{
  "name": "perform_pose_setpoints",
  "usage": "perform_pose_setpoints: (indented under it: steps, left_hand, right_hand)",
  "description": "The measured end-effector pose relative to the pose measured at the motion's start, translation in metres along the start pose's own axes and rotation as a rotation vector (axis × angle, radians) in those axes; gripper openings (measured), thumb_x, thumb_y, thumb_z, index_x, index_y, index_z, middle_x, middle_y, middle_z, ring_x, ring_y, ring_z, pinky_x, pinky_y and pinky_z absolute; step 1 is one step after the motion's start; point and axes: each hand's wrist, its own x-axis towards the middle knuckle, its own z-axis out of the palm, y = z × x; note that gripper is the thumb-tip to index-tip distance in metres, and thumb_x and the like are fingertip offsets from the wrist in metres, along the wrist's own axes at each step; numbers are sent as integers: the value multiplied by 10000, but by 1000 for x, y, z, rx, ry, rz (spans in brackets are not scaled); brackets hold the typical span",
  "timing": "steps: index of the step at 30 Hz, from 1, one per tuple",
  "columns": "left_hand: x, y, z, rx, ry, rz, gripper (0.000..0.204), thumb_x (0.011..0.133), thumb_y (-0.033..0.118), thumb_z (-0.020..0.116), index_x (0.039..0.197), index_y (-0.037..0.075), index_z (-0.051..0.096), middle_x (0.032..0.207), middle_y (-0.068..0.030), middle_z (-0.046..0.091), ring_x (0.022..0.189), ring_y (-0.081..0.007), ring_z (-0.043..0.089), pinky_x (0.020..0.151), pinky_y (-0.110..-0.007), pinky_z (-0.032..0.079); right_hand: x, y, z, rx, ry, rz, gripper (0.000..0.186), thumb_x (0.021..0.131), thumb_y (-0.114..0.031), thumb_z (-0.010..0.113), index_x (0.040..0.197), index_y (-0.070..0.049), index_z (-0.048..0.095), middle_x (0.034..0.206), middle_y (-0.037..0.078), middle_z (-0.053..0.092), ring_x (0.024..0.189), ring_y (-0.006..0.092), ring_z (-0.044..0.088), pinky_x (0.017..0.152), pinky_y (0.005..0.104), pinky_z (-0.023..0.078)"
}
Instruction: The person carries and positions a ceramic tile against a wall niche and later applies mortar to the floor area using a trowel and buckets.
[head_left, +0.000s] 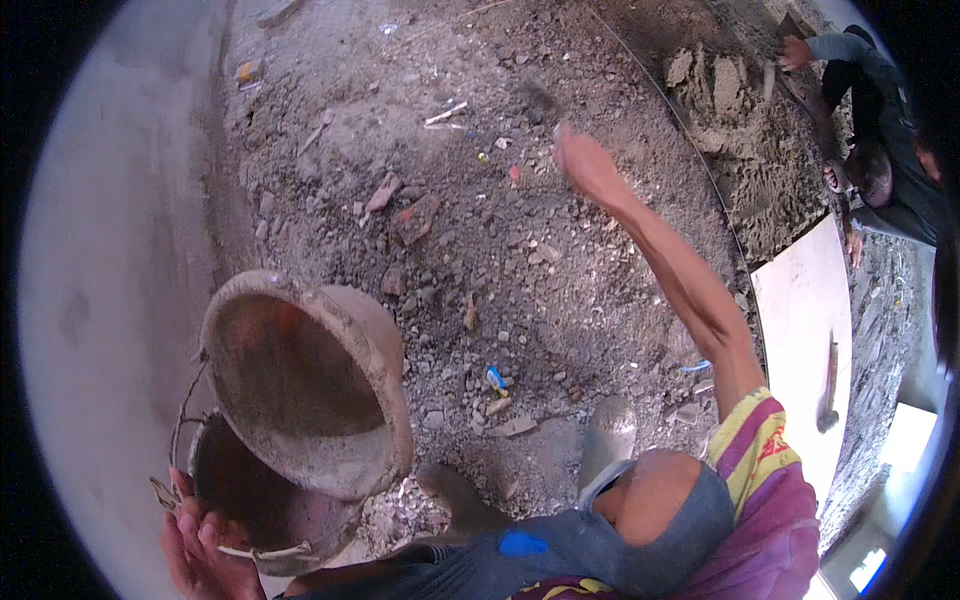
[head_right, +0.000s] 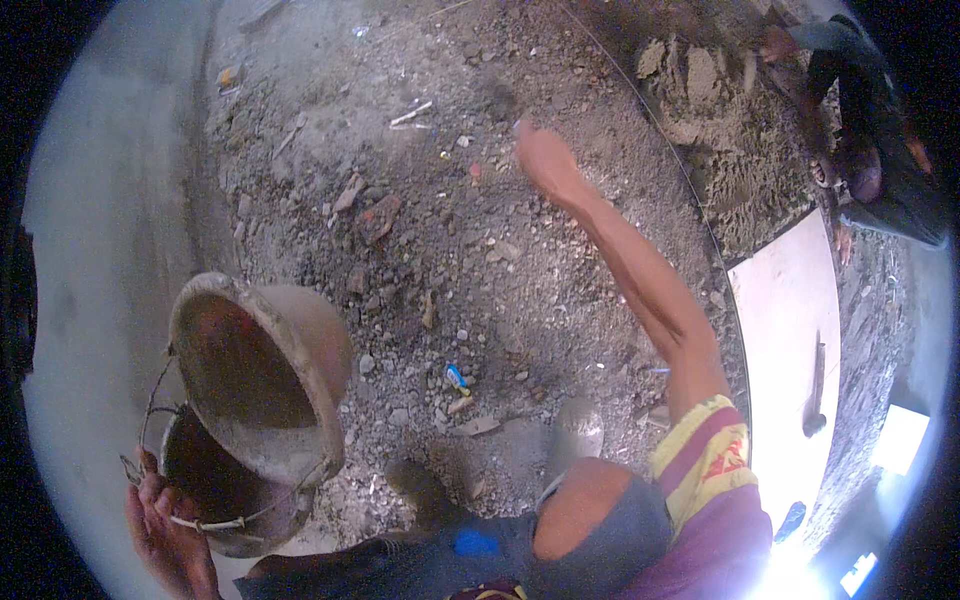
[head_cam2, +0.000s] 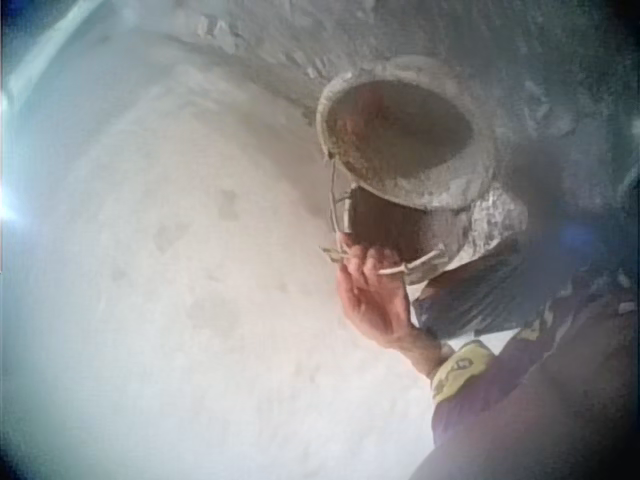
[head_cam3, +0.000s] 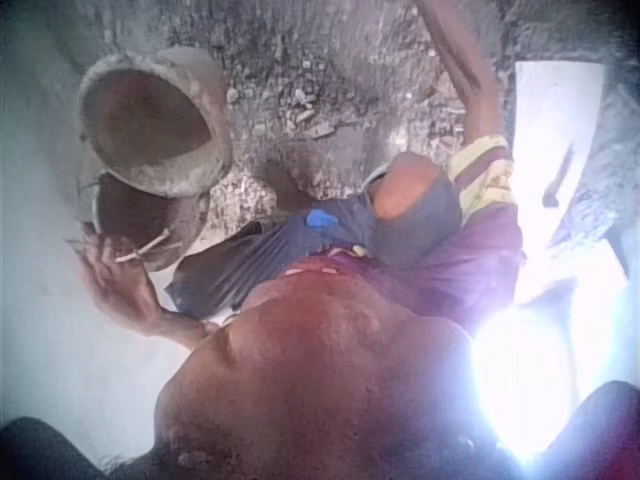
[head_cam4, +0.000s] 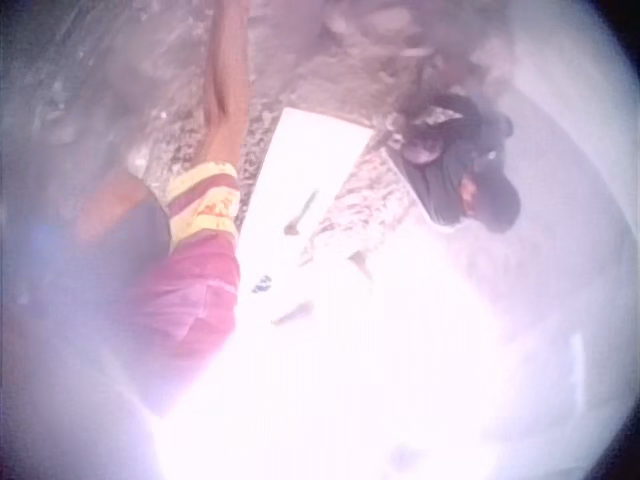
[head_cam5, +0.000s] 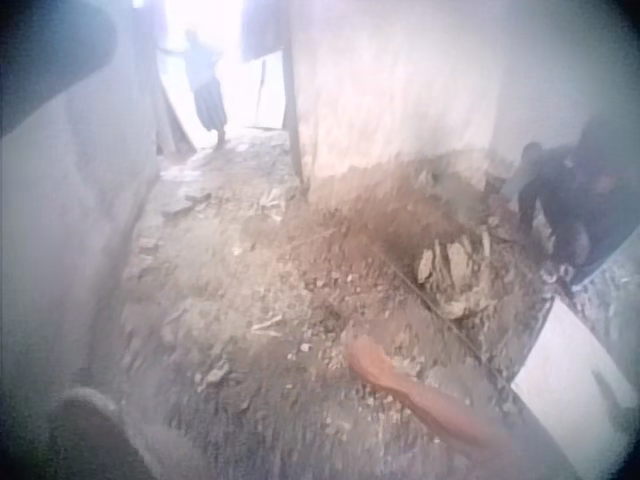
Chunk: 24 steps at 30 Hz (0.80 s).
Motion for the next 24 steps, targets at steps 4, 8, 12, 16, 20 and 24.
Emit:
perform_pose_setpoints:
  steps: [4, 8, 12, 16, 20, 24]
  left_hand:
    - [6, 0, -3, 57, 97, -16, 546, 1088, 274, 450, 1509, -62, 357, 1317, -173, 635, 1149, -277, 624, 1050, -474, 465]
    - [15, -1, 1, 7, 120, -43, 535, 1087, 275, 456, 1494, -65, 384, 1323, -172, 633, 1153, -282, 621, 1041, -467, 470]
    - [29, -1, 5, 53, 134, -28, 517, 1088, 276, 453, 1473, -68, 413, 1336, -184, 624, 1177, -297, 615, 1035, -474, 474]
    - [40, -3, 6, 84, 244, -48, 481, 1090, 258, 441, 1442, -69, 454, 1308, -187, 645, 1183, -304, 620, 1030, -498, 477]
    - [42, -9, 5, 126, 338, -6, 449, 1086, 238, 442, 1415, -65, 486, 1257, -180, 679, 1185, -310, 623, 1045, -518, 469]
    - [37, -15, 5, 93, 378, -20, 423, 1080, 233, 450, 1377, -60, 522, 1252, -199, 681, 1192, -322, 620, 1057, -520, 466]
  right_hand:
    - [-3, 17, 8, 70, -26, -163, 405, 1038, -311, 478, 1327, -27, 485, 844, 266, 698, 807, 462, 700, 709, 559, 546]
    - [65, 60, -22, -65, 284, 90, 359, 1035, -262, 464, 1295, -17, 499, 819, 283, 681, 760, 461, 683, 714, 560, 544]
    - [94, 79, -16, -35, 12, 236, 386, 996, -278, 529, 1274, -11, 525, 1019, 310, 704, 926, 512, 686, 796, 594, 549]
    - [111, 78, -6, 18, 108, -218, 471, 998, -433, 572, 1325, -95, 553, 1051, 244, 724, 988, 479, 681, 859, 590, 537]
    - [180, 98, -32, -22, 246, 53, 475, 966, -429, 582, 1289, -81, 577, 1056, 295, 709, 1008, 498, 674, 878, 574, 543]
    - [237, 105, -28, -105, 145, 143, 531, 966, -462, 582, 1311, -59, 583, 1023, 295, 714, 992, 482, 689, 873, 544, 544]
